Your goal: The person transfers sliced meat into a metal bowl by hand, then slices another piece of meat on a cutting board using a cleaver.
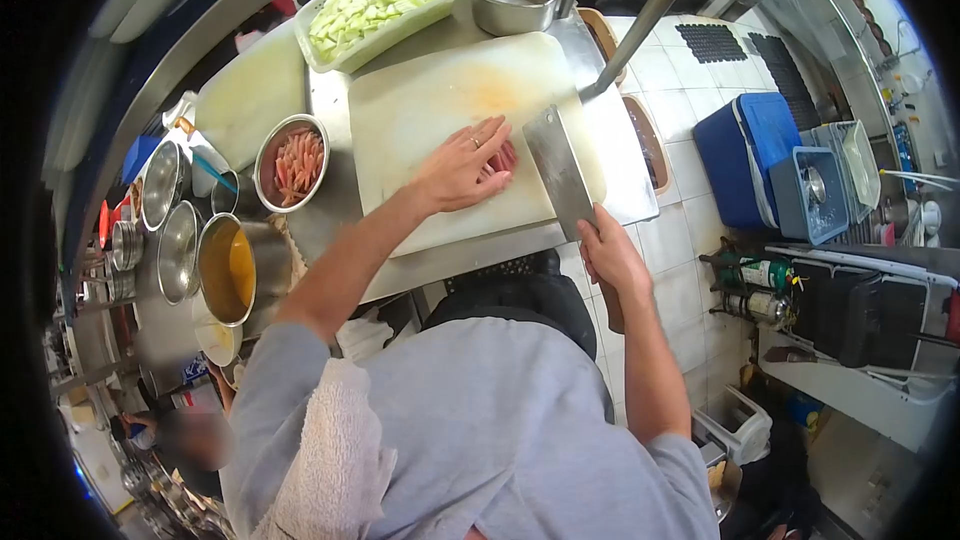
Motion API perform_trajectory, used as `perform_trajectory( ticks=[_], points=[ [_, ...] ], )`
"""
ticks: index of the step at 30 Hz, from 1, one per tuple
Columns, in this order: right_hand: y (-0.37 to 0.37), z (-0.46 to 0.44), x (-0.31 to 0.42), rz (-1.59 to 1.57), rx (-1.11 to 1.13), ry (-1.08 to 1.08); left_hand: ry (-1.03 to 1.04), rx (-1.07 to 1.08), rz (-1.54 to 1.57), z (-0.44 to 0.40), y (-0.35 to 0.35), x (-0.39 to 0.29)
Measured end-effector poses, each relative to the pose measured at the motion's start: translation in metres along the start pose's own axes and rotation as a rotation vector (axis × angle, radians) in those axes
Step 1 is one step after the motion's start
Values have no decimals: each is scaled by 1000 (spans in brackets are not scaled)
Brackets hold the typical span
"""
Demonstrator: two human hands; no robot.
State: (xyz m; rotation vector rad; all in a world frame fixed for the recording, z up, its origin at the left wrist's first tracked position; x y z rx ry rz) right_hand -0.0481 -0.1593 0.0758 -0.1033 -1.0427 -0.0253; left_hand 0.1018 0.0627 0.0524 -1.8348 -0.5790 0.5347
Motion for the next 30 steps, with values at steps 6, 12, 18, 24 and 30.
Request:
perform_trajectory(
  ticks=[6, 12, 18, 24, 30],
  points=[
    [-4, -3, -3, 33, 9, 18, 113, 196, 163, 1, 0, 0],
    [-13, -8, 6, 63, 102, 41, 19, 108, 111, -1, -2, -7],
    [-31, -16, 14, 264, 116, -56, -230, 455, 493, -10, -23, -9],
    [-48, -32, 7, 192, 205, -25, -148, 173, 338, -20, -8, 12],
    [-51, -32, 1, 101, 213, 29, 55, 368, 201, -38, 8, 2]
  ],
)
Point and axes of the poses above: each hand's wrist, its own z-axis away from the middle knuckle, its own y-axis out of the palm, x = y × z, the point moved 4 cm from there along -z, towards the middle knuckle, and after that the axes turned 15 degrees about -z, right-handed, at the moved point
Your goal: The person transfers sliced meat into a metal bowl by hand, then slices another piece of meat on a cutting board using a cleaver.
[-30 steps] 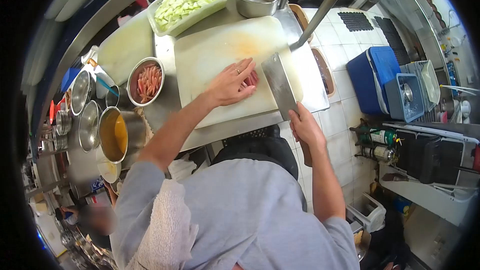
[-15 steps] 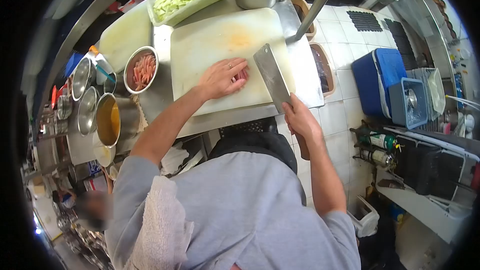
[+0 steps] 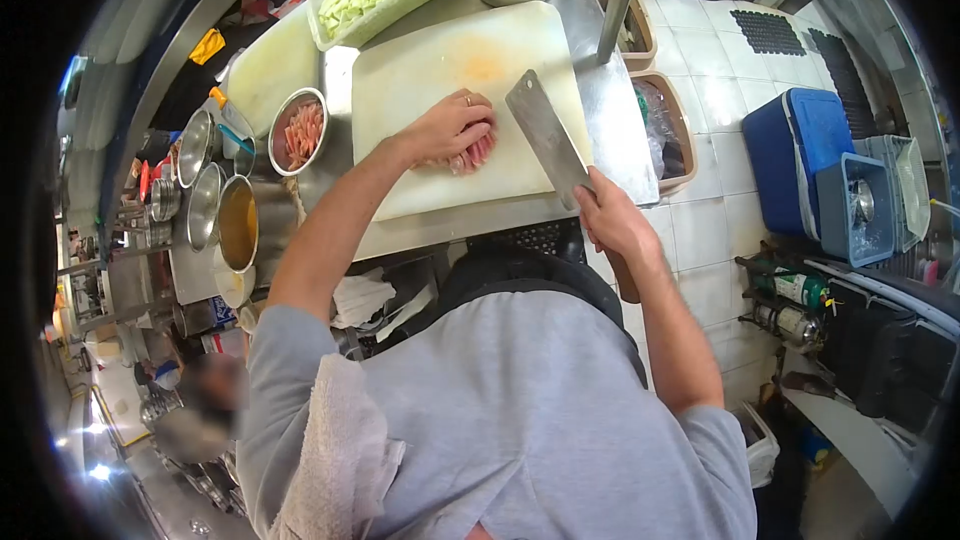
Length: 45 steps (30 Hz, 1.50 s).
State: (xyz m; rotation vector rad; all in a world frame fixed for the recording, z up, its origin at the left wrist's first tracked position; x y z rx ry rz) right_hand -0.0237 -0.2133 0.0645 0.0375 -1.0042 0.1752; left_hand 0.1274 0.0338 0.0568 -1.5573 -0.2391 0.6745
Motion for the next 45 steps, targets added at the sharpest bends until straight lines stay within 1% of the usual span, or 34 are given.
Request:
perform_trajectory(
  ticks=[3, 6, 9, 12, 15, 18, 21, 24, 25, 27, 28, 30, 31, 33, 34, 36, 37, 39, 40, 42, 44, 45],
  points=[
    [1, -4, -7, -22, 18, -23, 89, -48, -30, 3, 1, 0],
    [12, 2, -9, -48, -59, 2, 94, -9, 16, 3, 1, 3],
    [20, 6, -7, -41, -63, -4, -19, -167, 143, 17, -11, 11],
    [27, 6, -11, -60, -96, 27, 197, -253, -93, 37, -11, 5],
    [36, 3, -15, -51, -115, -3, 184, -293, -150, 35, 6, -3],
    [42, 7, -11, -118, -148, 23, 50, -237, -83, 34, 9, -5],
    [49, 7, -8, -110, -163, 17, -108, -310, -82, 34, 15, -11],
    [51, 10, 2, -11, -208, 16, -170, -331, -84, 32, 18, -13],
    [54, 13, 5, 24, -223, 21, -152, -328, -82, 33, 18, -16],
    [57, 14, 12, 158, -247, -33, -119, -331, -99, 33, 11, -15],
    [58, 13, 15, 219, -264, -66, -112, -280, -115, 33, 9, -14],
    [62, 14, 17, 386, -295, -210, -95, -171, -135, 34, 12, -12],
    [63, 15, 16, 470, -309, -278, -102, -220, -116, 36, 12, -8],
    [71, 19, 16, 633, -307, -535, -119, -312, -75, 43, 10, 0],
    [75, 22, 18, 710, -306, -664, -168, -336, -78, 48, 6, 5],
    [83, 23, 15, 665, -212, -579, -258, -372, -74, 59, 0, 10],
    [87, 26, 14, 643, -164, -534, -262, -341, -110, 60, 8, 6],
    [95, 35, 1, 643, -152, -486, -276, -287, -184, 61, 22, -4],
    [99, 40, -2, 644, -145, -465, -293, -289, -148, 62, 25, -6],
    [91, 44, 9, 621, -165, -439, -323, -307, -88, 59, 23, -3],
    [87, 43, 17, 639, -220, -399, -315, -343, -140, 60, 26, -2],
    [90, 40, 14, 665, -191, -412, -309, -363, -166, 58, 25, -2]
  ],
)
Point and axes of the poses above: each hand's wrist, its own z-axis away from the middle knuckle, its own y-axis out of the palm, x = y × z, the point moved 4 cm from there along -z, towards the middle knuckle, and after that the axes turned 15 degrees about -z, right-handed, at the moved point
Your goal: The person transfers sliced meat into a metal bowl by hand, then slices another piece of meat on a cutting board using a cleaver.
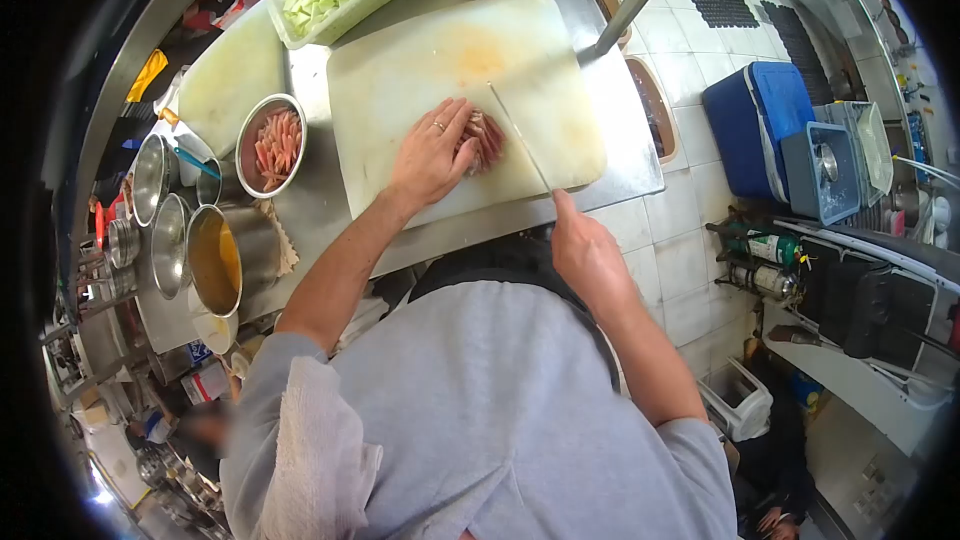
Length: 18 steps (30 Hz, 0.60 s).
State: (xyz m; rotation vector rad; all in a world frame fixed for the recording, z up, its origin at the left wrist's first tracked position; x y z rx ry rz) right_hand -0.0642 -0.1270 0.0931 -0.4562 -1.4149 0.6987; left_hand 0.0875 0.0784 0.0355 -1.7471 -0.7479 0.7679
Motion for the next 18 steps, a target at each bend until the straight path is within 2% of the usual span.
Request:
perform_trajectory(
  ticks=[2, 6, 9, 12, 15, 16, 17, 18],
  points=[
    [15, 2, -3, 33, 57, -39, -27, 29, 39, 0, 3, 0],
    [0, 4, 3, -39, -19, -61, -31, 64, 56, -2, 2, 1],
    [5, -4, 4, -28, -33, -44, 15, -94, -159, 1, -4, -3],
    [11, 3, 7, -57, 10, 38, 8, -136, -110, -1, -8, -14],
    [-11, 6, 2, -197, -34, 182, -45, 207, 95, -11, -7, -12],
    [-11, 11, -8, -117, -73, 202, -40, 257, 110, -11, -4, -12],
    [-5, 15, -24, -31, -137, 191, -35, 274, 110, -5, 7, -9],
    [-7, 13, -35, -82, -101, 247, 16, 137, 7, -1, 22, -8]
  ],
)
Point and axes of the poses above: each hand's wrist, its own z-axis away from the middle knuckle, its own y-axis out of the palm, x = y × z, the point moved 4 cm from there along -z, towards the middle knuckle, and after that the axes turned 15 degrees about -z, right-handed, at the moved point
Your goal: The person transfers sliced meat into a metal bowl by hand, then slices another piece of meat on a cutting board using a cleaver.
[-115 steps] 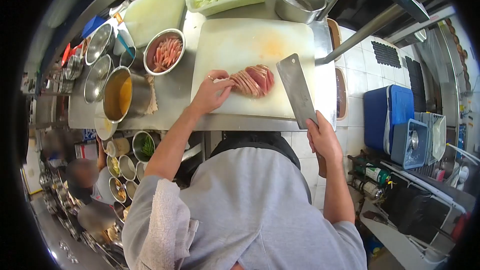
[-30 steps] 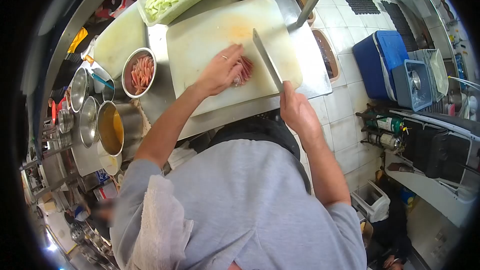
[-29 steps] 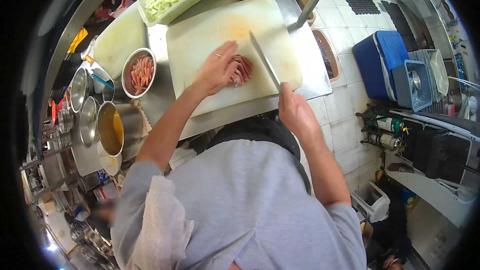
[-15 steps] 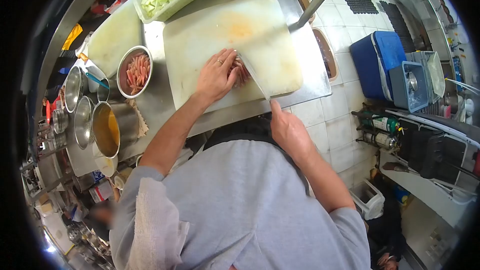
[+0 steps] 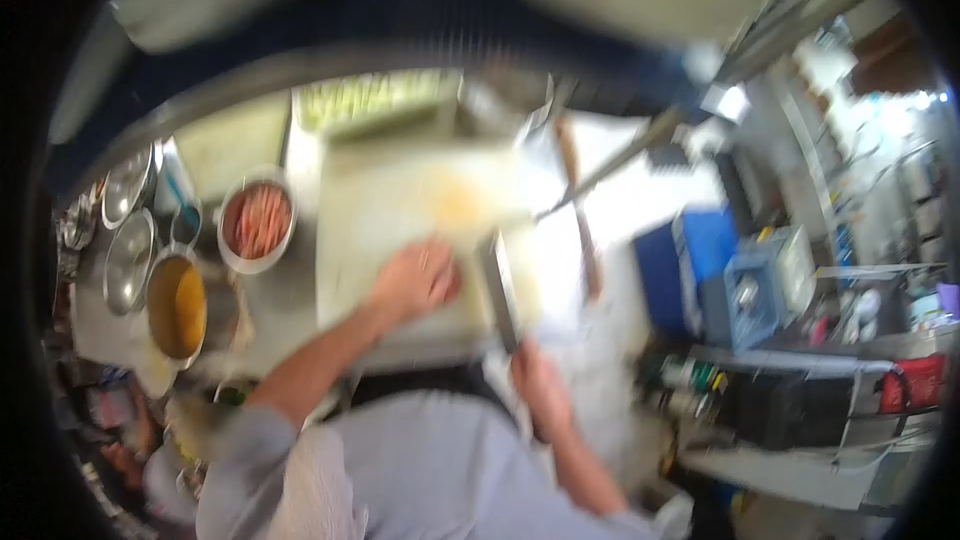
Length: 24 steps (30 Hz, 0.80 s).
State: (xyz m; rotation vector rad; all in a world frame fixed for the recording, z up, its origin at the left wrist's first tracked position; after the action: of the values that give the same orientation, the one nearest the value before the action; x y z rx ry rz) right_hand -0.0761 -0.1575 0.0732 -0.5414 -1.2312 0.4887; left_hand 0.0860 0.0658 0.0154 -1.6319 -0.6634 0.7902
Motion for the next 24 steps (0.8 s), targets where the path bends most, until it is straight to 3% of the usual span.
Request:
perform_trajectory(
  ticks=[1, 2, 3, 4, 5, 7, 10, 13, 16, 18, 19, 20, 21, 24],
  points=[
    [-3, -5, -2, 104, -8, -19, -14, 23, -10, 0, -3, -2],
    [-8, -9, 13, -225, 114, 217, -29, 42, 24, -3, -16, -4],
    [-12, -14, 25, -274, 112, 167, 7, -112, -9, -5, -28, -7],
    [-10, -20, 10, -331, 121, 129, 46, -169, 14, -7, -44, -13],
    [-10, -22, 15, -403, 175, 229, 50, -131, 22, -10, -40, -13],
    [-5, -23, 22, -383, 184, 230, 75, -30, 45, -10, -25, -12],
    [-2, -23, 16, -376, 219, 228, 97, -49, 5, -11, -22, -11],
    [0, -24, 17, -411, 211, 270, 107, -330, -109, -3, -28, -13],
    [3, -28, -16, -247, 170, 167, 36, -161, -45, -4, -26, -10],
    [-1, -23, 11, -120, 188, 190, -16, 49, 120, -10, -29, -8],
    [1, -24, 5, -107, 200, 241, 8, -1, 91, -7, -27, -11],
    [3, -23, 0, -9, 103, -53, 30, -61, 50, -8, -25, -10],
    [3, -23, 1, -51, 123, 78, 26, -133, 0, -5, -23, -11],
    [1, -24, 3, -70, 91, 13, 68, -276, -52, -1, -32, -9]
  ],
)
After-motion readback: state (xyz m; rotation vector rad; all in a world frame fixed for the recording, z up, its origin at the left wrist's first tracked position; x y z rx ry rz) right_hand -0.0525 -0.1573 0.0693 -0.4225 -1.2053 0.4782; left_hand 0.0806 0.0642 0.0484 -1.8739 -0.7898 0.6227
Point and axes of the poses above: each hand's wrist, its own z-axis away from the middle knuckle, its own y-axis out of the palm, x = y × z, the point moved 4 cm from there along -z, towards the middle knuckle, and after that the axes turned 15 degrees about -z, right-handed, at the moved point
